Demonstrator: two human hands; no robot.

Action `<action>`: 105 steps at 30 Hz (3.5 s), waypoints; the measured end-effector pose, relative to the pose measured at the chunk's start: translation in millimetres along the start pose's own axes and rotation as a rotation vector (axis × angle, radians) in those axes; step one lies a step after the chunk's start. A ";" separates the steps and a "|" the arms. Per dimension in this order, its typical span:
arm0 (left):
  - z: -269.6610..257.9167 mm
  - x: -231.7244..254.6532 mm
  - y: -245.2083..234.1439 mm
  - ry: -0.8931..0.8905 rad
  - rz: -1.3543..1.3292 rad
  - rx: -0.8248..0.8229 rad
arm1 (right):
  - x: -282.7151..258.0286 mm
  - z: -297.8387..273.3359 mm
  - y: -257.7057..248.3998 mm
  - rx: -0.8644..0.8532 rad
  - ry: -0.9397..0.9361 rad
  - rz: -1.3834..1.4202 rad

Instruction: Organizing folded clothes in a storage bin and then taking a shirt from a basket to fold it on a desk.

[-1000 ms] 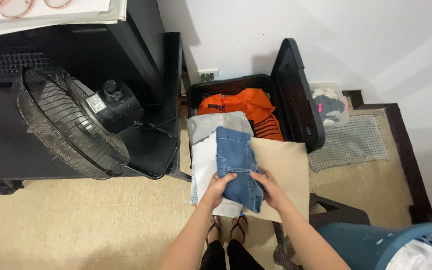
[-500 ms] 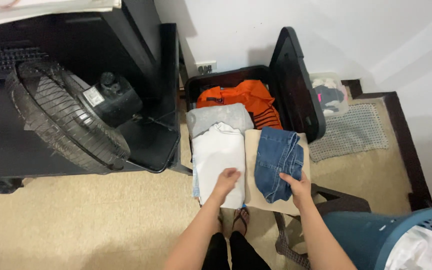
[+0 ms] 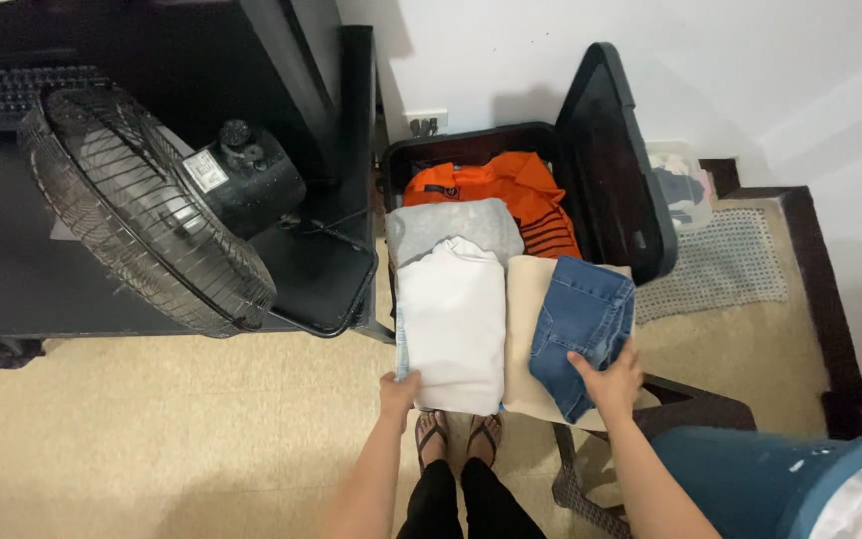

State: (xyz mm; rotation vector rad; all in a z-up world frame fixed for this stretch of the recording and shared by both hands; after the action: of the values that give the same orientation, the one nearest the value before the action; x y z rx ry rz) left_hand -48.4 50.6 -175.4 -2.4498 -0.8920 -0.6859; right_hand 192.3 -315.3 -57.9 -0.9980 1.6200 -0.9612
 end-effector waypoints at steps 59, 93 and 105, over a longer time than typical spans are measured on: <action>-61.0 17.9 54.2 -0.420 -1.061 -0.447 | -191.8 -54.4 123.1 -0.942 0.151 0.618; -83.3 325.3 136.5 0.020 -0.548 -0.858 | -255.8 140.9 -151.4 -0.661 -0.053 0.893; -59.0 381.2 217.2 0.254 -0.274 -0.492 | -284.8 218.1 -167.6 -0.597 -0.179 0.693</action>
State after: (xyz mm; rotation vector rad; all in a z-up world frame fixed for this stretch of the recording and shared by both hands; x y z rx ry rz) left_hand 337.0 43.4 42.3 -2.5816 -1.0642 -1.4268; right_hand 486.4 -138.4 139.6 -0.7661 1.9383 0.0865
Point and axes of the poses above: each hand's wrist, its own z-axis towards the middle knuckle, its own y-axis out of the palm, x = y × z, the point moved 6 cm from there along z, towards the middle knuckle, and after that the axes turned 6 degrees about -z, right-handed, at the moved point
